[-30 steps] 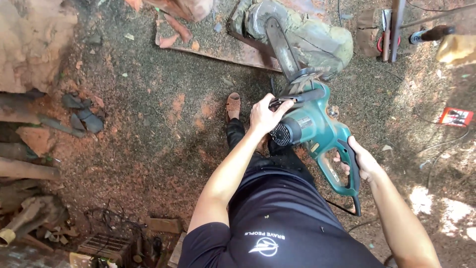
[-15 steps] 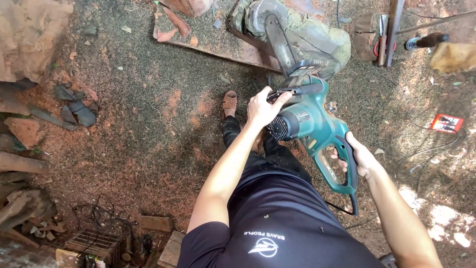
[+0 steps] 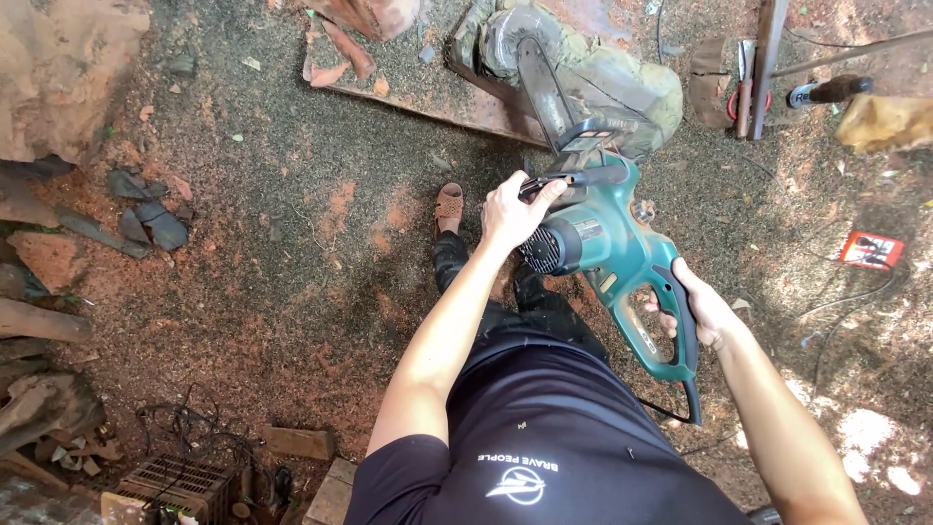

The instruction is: Using an electric chainsaw to cut through a large piece of wood or tree root

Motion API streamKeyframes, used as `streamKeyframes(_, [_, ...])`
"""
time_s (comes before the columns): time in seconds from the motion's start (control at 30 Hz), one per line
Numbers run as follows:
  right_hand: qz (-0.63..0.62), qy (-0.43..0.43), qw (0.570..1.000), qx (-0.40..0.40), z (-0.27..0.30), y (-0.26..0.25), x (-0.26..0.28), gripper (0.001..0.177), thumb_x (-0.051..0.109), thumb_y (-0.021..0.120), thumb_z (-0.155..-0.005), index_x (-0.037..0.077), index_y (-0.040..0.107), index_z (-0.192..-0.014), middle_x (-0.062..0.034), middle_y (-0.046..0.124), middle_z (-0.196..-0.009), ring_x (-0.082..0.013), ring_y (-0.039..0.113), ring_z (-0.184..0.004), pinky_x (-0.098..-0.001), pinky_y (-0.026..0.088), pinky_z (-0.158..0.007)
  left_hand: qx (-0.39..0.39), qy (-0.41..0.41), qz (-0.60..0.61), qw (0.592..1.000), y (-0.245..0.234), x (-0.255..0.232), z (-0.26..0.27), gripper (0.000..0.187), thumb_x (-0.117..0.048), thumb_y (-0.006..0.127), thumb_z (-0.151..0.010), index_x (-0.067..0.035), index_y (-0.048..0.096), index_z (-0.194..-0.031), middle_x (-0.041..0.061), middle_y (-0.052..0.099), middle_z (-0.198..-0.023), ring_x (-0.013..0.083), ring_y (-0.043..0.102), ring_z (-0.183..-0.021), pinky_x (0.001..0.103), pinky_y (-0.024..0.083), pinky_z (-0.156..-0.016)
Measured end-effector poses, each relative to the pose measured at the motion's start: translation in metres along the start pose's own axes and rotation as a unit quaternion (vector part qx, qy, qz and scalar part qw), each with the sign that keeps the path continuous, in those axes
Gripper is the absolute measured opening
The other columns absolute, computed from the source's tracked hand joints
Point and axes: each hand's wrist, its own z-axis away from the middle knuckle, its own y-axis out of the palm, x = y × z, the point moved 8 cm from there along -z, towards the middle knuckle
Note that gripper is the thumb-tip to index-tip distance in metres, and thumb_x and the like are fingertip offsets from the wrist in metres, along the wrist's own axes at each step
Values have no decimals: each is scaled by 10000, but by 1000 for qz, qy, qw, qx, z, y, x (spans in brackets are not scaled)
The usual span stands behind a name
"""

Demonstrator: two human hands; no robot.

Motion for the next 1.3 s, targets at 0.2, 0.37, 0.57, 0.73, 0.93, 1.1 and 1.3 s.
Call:
streamKeyframes(0.2, [29, -45, 997, -52, 33, 33, 31, 643, 621, 664, -967, 2, 552, -837, -150, 528, -537, -221, 501, -318, -408, 483, -289, -4, 19, 3, 1000, 3, 6, 1, 593, -721, 699, -759, -134, 624, -779, 163, 686, -703, 412, 728, -866, 495, 565, -794])
streamKeyframes(0.37, [165, -88, 973, -132, 52, -6, -9, 185, 69, 737, -718, -62, 621, -655, -196, 508, -397, -293, 534, -282, -427, 477, -340, 41, 71, 55, 995, 19, 31, 9, 554, -705, 712, -774, -155, 644, -763, 154, 618, -677, 342, 678, -774, 430, 535, -731])
streamKeyframes(0.57, [435, -52, 857, -271, 97, -26, -22, 331, 216, 803, -644, 70, 725, -930, -214, 716, -682, -373, 736, -749, -482, 562, -706, 326, 144, 1, 934, 25, -57, 57, 572, -641, 587, -864, -96, 568, -1036, 170, 597, -1024, 306, 562, -1014, 437, 456, -922])
streamKeyframes(0.73, [527, -46, 797, -290, 104, 38, 16, 612, 362, 744, -719, 161, 691, -1295, -242, 772, -956, -420, 738, -1029, -542, 576, -920, 254, 67, -67, 962, 37, -38, 36, 787, -770, 536, -800, -15, 658, -984, 257, 716, -1071, 423, 662, -1133, 543, 513, -942])
streamKeyframes(0.93, [388, -3, 905, -177, 110, 111, -5, 424, 374, 651, -878, -1, 642, -1075, -285, 680, -660, -420, 683, -700, -486, 524, -632, 218, 51, -96, 970, 29, 32, 4, 722, -790, 525, -811, -83, 643, -721, 174, 708, -759, 385, 724, -894, 463, 551, -741])
streamKeyframes(1.1, [256, -90, 958, -98, 77, 132, -25, 361, 276, 451, -1061, 22, 633, -880, -160, 558, -346, -256, 565, -254, -332, 464, -312, 213, 75, -83, 971, 6, 55, -8, 750, -802, 514, -813, -69, 596, -675, 182, 647, -651, 402, 707, -777, 472, 509, -661])
streamKeyframes(1.3, [287, -58, 949, -116, 83, 167, -8, 431, 303, 495, -1049, 20, 615, -746, -154, 575, -346, -253, 581, -276, -342, 494, -356, 246, 52, -88, 964, -6, 69, -18, 716, -778, 511, -823, -81, 644, -723, 194, 696, -764, 392, 717, -893, 472, 537, -720])
